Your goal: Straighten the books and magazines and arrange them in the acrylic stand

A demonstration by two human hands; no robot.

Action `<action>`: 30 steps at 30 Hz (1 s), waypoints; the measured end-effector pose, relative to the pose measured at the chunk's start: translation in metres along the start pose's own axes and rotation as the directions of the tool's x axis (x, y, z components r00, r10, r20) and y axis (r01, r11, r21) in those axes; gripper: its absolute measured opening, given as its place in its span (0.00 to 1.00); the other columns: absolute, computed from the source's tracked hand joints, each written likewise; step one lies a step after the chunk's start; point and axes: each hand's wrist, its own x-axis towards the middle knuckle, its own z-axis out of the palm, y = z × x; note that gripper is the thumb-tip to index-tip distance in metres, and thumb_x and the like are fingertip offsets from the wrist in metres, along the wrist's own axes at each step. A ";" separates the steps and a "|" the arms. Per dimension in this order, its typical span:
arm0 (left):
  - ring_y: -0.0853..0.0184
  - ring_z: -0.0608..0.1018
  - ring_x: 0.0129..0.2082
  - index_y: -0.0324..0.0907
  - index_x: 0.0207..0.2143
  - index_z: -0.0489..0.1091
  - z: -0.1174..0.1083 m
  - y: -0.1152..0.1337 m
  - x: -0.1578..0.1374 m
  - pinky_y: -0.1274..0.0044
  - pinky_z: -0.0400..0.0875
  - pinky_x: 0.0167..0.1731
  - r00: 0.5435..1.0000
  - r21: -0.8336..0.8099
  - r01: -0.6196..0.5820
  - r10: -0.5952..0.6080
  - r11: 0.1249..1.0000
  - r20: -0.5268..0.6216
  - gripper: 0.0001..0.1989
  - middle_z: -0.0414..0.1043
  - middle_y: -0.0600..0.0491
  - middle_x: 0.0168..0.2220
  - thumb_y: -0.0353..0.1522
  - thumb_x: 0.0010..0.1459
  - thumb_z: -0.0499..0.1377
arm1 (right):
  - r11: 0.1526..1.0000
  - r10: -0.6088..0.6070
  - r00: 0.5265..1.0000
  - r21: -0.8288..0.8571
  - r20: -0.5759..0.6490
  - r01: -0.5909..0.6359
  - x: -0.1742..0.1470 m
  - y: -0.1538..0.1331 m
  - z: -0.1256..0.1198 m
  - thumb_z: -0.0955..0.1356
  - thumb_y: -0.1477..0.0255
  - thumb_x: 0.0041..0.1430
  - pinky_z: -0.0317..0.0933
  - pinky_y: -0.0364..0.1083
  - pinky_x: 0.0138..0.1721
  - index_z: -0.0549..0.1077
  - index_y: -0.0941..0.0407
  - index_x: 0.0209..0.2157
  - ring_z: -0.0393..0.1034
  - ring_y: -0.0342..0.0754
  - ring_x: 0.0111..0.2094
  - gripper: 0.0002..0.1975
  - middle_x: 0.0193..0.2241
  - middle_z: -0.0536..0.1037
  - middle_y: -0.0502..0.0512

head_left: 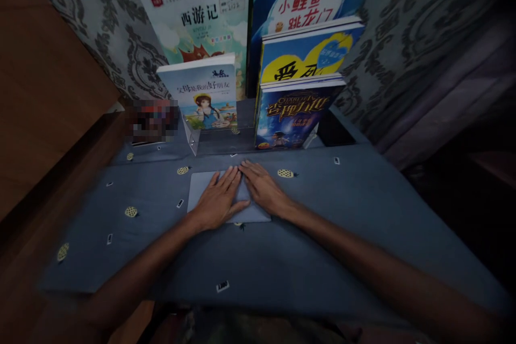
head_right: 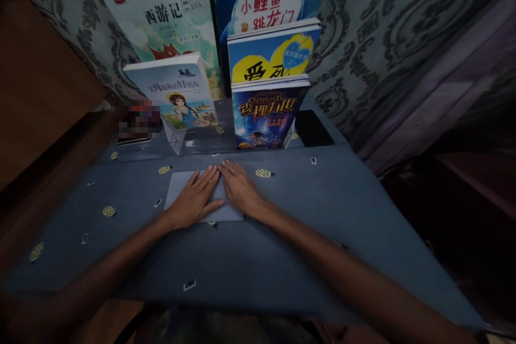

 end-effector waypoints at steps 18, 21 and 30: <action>0.53 0.75 0.57 0.35 0.61 0.61 -0.012 0.002 -0.056 0.64 0.70 0.54 0.909 0.394 -0.350 0.410 0.850 -0.077 0.20 0.73 0.36 0.55 0.34 0.72 0.47 | 0.999 0.022 0.999 0.028 -0.034 -0.021 -0.004 -0.007 -0.006 0.59 0.79 0.63 0.60 0.63 0.63 0.74 0.58 0.57 0.65 0.56 0.63 0.24 0.60 0.73 0.64; 0.54 0.78 0.53 0.32 0.59 0.63 -0.014 0.005 -0.060 0.66 0.71 0.51 0.880 0.469 -0.385 0.469 0.795 -0.072 0.18 0.76 0.36 0.51 0.27 0.70 0.46 | 1.000 0.020 0.999 0.022 -0.038 -0.020 -0.008 -0.011 -0.010 0.60 0.78 0.63 0.61 0.63 0.62 0.74 0.57 0.58 0.66 0.57 0.62 0.24 0.59 0.73 0.63; 0.64 0.79 0.33 0.38 0.51 0.65 -0.033 0.008 -0.068 0.77 0.73 0.30 0.922 0.286 -0.307 0.358 0.908 -0.146 0.13 0.75 0.49 0.32 0.25 0.70 0.45 | 0.953 -0.013 1.000 0.303 0.015 0.008 -0.015 -0.016 -0.035 0.61 0.62 0.68 0.64 0.59 0.57 0.82 0.57 0.42 0.71 0.57 0.56 0.20 0.48 0.81 0.64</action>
